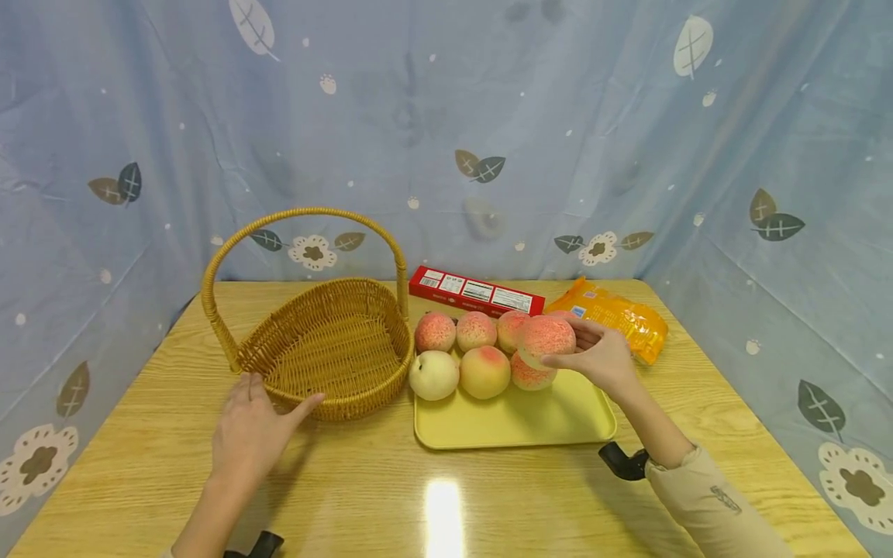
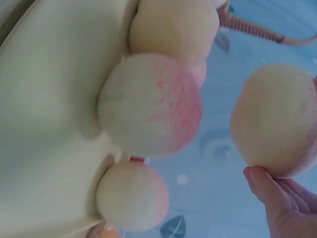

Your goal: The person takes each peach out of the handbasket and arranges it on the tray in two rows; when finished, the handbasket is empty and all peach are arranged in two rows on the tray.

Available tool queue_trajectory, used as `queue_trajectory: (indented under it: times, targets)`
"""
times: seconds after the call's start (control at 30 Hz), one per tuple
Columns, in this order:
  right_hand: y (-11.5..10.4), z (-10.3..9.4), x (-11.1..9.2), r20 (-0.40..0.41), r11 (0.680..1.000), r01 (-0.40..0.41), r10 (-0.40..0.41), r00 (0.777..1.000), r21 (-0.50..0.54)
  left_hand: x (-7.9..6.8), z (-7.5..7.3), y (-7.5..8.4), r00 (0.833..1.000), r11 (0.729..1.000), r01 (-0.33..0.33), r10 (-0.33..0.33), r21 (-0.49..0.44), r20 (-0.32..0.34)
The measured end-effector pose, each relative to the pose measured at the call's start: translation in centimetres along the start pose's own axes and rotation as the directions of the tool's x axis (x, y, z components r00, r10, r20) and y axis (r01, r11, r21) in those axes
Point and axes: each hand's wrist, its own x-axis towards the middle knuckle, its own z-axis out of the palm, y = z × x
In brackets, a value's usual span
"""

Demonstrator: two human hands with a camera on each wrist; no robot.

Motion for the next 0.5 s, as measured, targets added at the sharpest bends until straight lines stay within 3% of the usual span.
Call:
queue_trajectory:
  times: [0.13, 0.5]
  targets:
    - [0.4, -1.1, -0.1, -0.036, 0.999, -0.036, 0.036, 0.999, -0.019, -0.2, 0.0, 0.0, 1.000, 1.000, 0.003, -0.003, -0.004, -0.009]
    - [2.6, -3.5, -0.3, -0.106, 0.989, -0.039, 0.024, 0.994, -0.143, -0.2, 0.2, -0.1, 0.996, 0.999, -0.039, 0.040, 0.009, -0.079]
